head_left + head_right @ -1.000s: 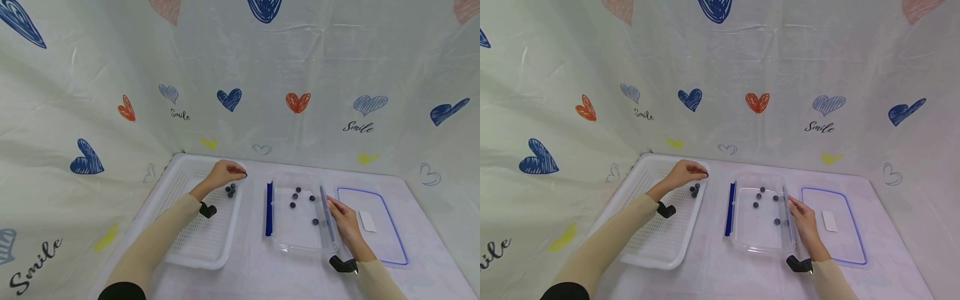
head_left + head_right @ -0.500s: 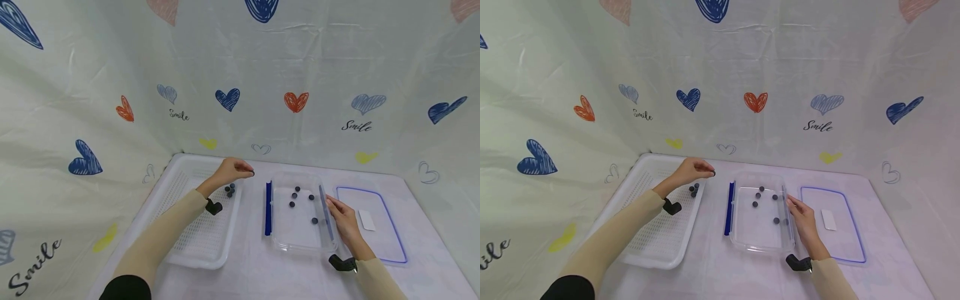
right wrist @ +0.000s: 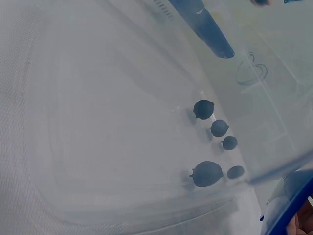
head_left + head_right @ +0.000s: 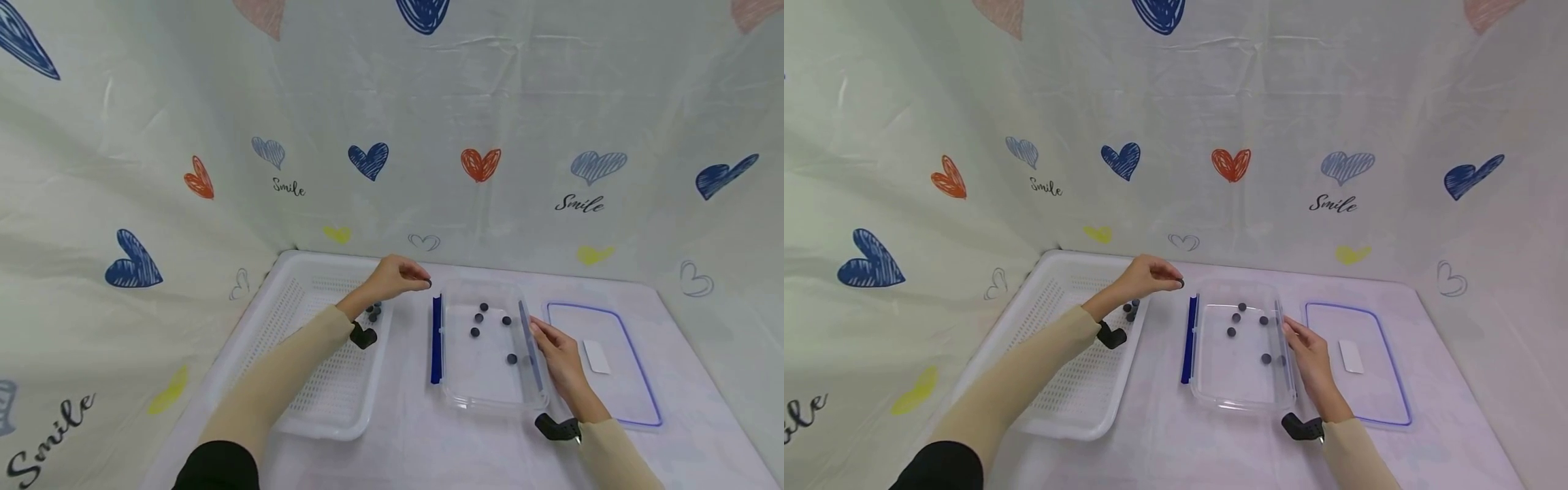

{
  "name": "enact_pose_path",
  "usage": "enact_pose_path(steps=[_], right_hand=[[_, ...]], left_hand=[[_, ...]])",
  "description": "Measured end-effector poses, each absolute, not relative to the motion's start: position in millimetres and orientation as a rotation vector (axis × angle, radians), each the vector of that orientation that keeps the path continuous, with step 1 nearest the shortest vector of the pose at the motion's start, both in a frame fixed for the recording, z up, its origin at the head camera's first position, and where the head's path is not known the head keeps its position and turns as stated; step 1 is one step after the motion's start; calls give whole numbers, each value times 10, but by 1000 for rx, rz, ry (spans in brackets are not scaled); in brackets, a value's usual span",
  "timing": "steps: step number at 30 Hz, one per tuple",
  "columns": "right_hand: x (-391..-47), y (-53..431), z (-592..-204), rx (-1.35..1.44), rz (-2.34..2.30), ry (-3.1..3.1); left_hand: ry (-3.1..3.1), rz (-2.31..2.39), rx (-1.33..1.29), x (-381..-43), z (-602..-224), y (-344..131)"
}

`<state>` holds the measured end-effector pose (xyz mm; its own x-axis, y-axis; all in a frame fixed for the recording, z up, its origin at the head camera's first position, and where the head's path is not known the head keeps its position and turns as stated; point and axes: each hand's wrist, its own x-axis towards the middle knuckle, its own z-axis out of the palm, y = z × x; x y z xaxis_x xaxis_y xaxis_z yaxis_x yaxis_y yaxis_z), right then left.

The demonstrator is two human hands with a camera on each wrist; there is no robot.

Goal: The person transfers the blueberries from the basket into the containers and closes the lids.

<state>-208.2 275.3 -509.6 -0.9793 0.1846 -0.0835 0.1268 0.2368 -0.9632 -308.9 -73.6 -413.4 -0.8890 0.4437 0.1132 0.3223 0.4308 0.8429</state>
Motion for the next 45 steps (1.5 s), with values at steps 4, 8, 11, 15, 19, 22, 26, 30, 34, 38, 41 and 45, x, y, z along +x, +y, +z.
enact_pose_path(steps=[4, 8, 11, 15, 19, 22, 26, 30, 34, 38, 41, 45], right_hand=[[-2091, 2752, -5098, -298, 1897, -2426], [-2089, 2749, -5095, -316, 1906, -2432], [-2083, 2749, -5093, -321, 1900, -2439], [-2085, 2754, -5096, -301, 1892, -2431], [-2091, 2759, -5099, -309, 1888, -2435], [-2093, 2763, -5101, -322, 1892, -2441], [-2092, 2766, -5105, -326, 1889, -2445], [-2091, 2766, -5105, -313, 1895, -2441], [-2093, 2767, -5100, -293, 1903, -2435], [-2090, 2762, -5092, -285, 1903, -2429], [-2086, 2761, -5086, -289, 1899, -2432], [-2082, 2759, -5084, -290, 1902, -2428]], left_hand=[[2545, 1454, 703, -3077, -4152, -673], [2560, 1444, 694, -3084, -4147, -621], [2577, 1420, 703, -3099, -4122, -583], [2574, 1408, 736, -3108, -4071, -546], [2563, 1412, 761, -3115, -4045, -526], [2560, 1413, 772, -3119, -4041, -509], [2564, 1404, 778, -3114, -4036, -475], [2581, 1388, 773, -3103, -4022, -430], [2581, 1386, 774, -3098, -4005, -391], [2558, 1401, 784, -3103, -4008, -356], [2537, 1414, 784, -3107, -4021, -331], [2511, 1428, 780, -3108, -4049, -294]])
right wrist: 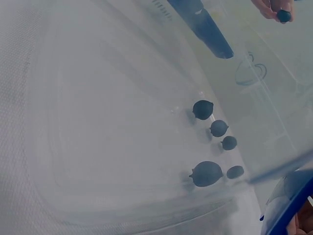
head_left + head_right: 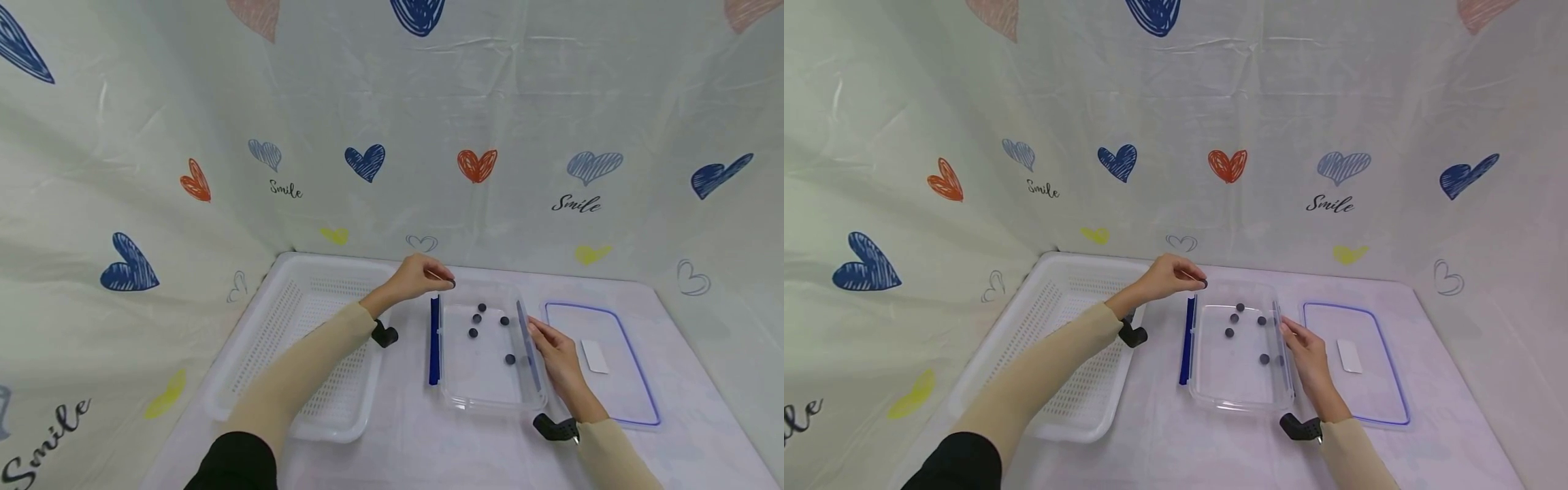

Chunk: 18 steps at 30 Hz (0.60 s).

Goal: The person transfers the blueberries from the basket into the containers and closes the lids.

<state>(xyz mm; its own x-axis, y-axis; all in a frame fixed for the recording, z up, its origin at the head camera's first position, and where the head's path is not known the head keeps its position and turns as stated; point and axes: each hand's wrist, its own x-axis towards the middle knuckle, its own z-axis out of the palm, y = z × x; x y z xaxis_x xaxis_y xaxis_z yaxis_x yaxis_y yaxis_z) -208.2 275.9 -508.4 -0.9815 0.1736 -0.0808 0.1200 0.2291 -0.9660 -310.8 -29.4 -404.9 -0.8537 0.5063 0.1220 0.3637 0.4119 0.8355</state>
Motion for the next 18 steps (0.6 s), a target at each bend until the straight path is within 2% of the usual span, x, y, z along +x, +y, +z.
enact_pose_path(steps=[18], right_hand=[[-2097, 2764, -5104, -325, 1877, -2468]], left_hand=[[2443, 1437, 825, -3144, -4224, -130]])
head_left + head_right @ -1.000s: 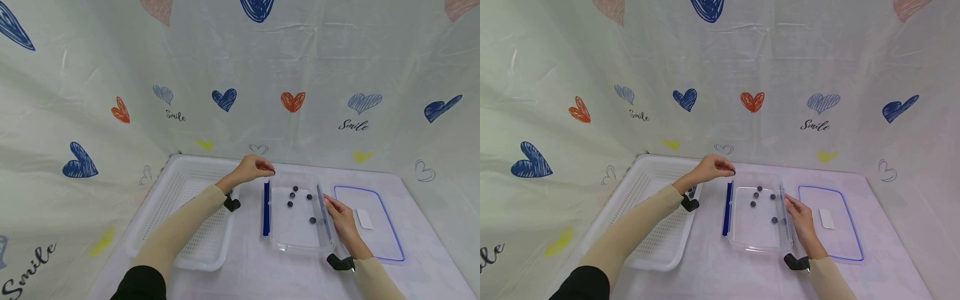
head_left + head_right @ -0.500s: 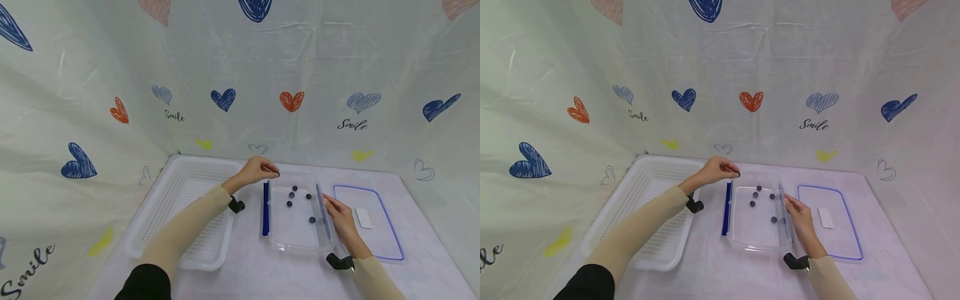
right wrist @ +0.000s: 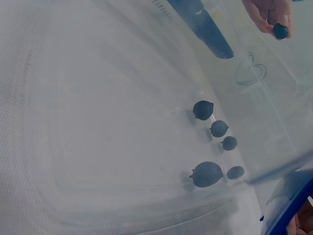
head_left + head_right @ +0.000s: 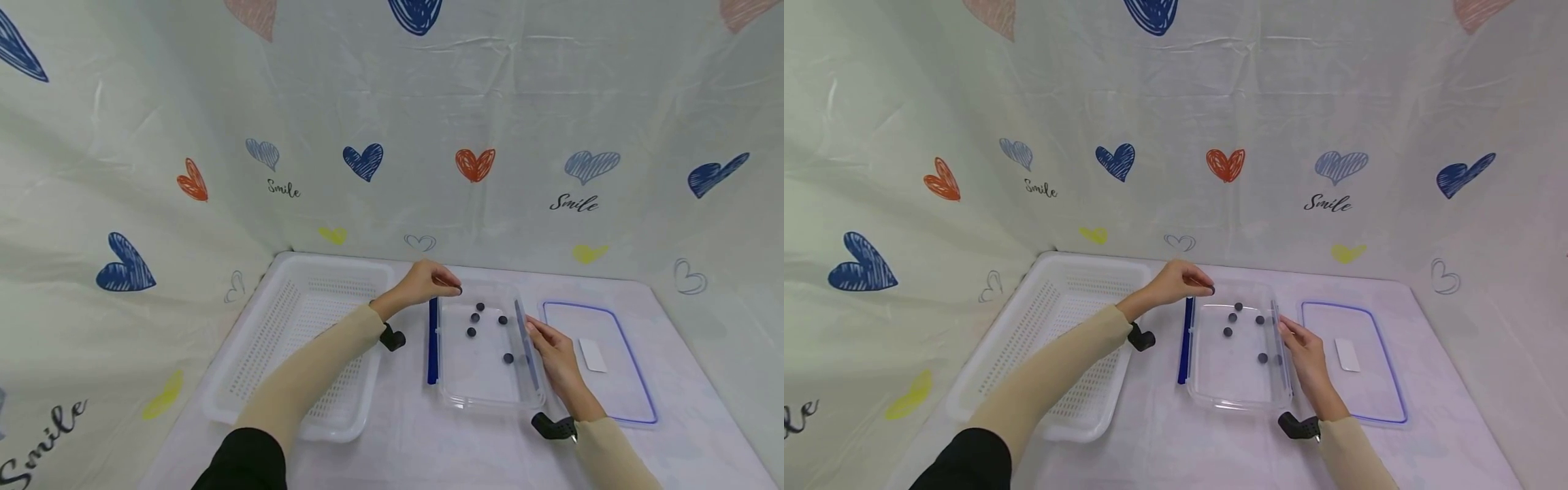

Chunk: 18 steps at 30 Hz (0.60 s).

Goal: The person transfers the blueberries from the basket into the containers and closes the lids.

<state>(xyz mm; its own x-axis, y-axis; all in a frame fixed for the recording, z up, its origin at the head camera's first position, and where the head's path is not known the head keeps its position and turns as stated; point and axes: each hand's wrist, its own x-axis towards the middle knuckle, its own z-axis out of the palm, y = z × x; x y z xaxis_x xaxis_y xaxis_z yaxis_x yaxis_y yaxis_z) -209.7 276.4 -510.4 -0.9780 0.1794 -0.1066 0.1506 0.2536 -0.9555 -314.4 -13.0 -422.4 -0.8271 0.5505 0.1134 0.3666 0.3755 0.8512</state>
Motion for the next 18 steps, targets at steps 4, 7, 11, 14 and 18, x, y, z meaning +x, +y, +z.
enact_pose_path(steps=[4, 7, 11, 14, 18], right_hand=[[-2098, 2759, -5107, -314, 1875, -2465], [-2105, 2767, -5107, -313, 1877, -2464], [-2117, 2776, -5099, -331, 1882, -2464], [-2113, 2775, -5095, -330, 1894, -2448], [-2099, 2769, -5100, -319, 1908, -2427]], left_hand=[[2440, 1427, 809, -3146, -4262, -107], [2439, 1422, 800, -3145, -4281, -92], [2446, 1414, 788, -3142, -4297, -75], [2454, 1413, 773, -3142, -4314, -67], [2459, 1409, 762, -3145, -4343, -67]])
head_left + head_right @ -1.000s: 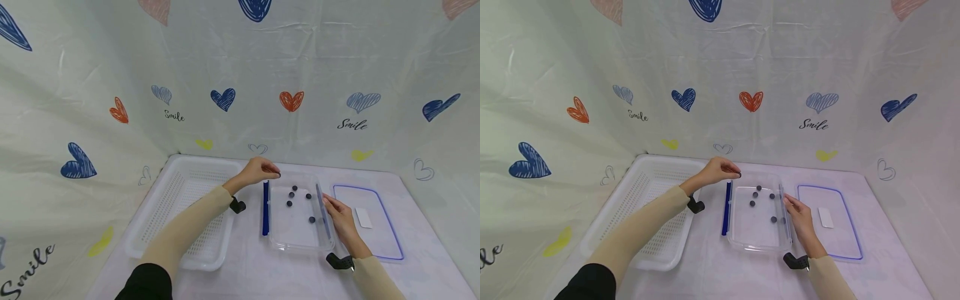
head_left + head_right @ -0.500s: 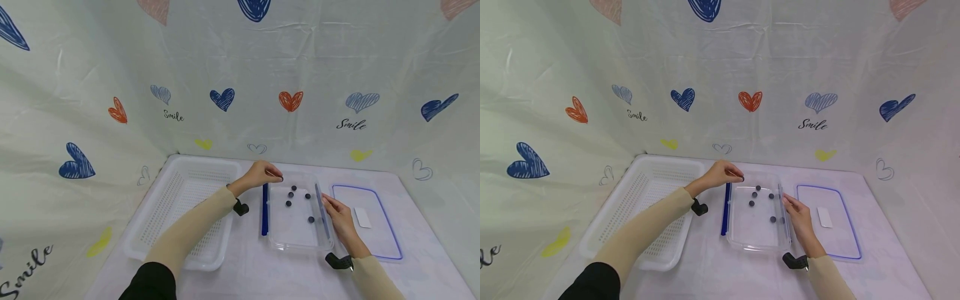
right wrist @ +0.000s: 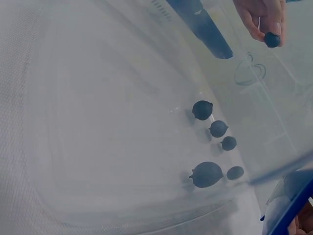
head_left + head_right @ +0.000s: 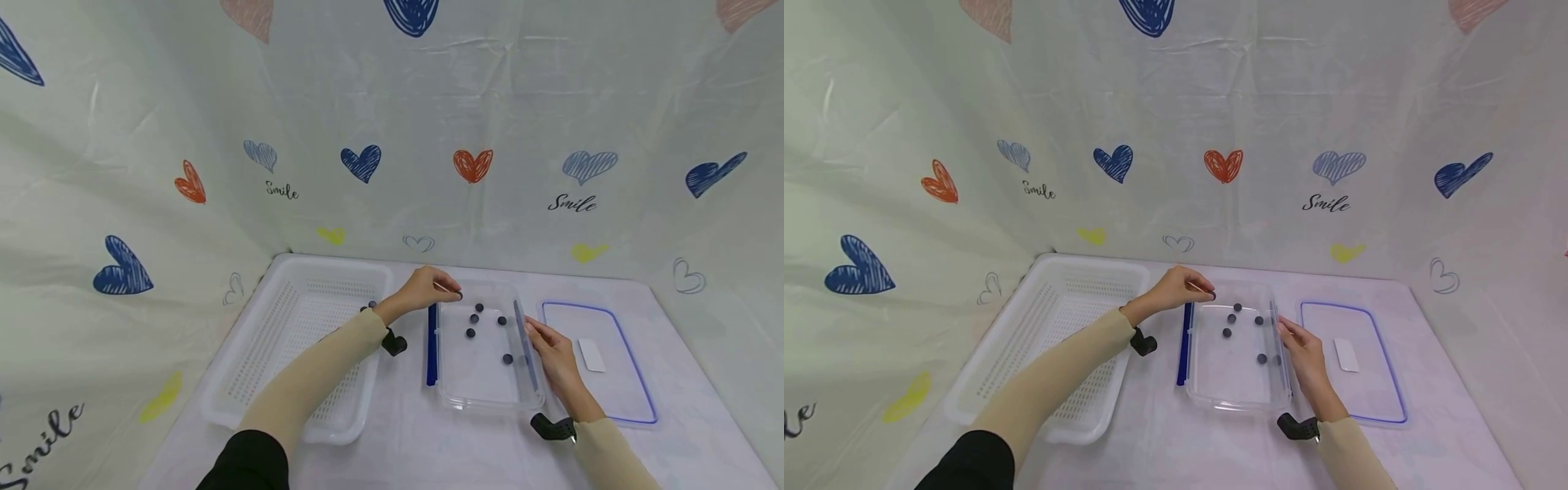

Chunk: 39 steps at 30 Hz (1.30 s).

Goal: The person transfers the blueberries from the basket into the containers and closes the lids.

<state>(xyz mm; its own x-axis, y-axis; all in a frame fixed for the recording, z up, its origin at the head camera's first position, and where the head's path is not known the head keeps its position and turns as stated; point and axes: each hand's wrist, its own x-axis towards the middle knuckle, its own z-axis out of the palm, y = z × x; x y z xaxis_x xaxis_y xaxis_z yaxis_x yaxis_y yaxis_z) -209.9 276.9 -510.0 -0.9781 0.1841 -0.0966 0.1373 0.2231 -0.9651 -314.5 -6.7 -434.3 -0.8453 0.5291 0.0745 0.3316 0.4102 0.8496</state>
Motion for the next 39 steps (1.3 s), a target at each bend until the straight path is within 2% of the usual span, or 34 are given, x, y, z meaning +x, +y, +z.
enact_pose_path(steps=[39], right_hand=[[-2103, 2767, -5108, -316, 1889, -2421]], left_hand=[[2541, 1403, 711, -3155, -4207, -339]])
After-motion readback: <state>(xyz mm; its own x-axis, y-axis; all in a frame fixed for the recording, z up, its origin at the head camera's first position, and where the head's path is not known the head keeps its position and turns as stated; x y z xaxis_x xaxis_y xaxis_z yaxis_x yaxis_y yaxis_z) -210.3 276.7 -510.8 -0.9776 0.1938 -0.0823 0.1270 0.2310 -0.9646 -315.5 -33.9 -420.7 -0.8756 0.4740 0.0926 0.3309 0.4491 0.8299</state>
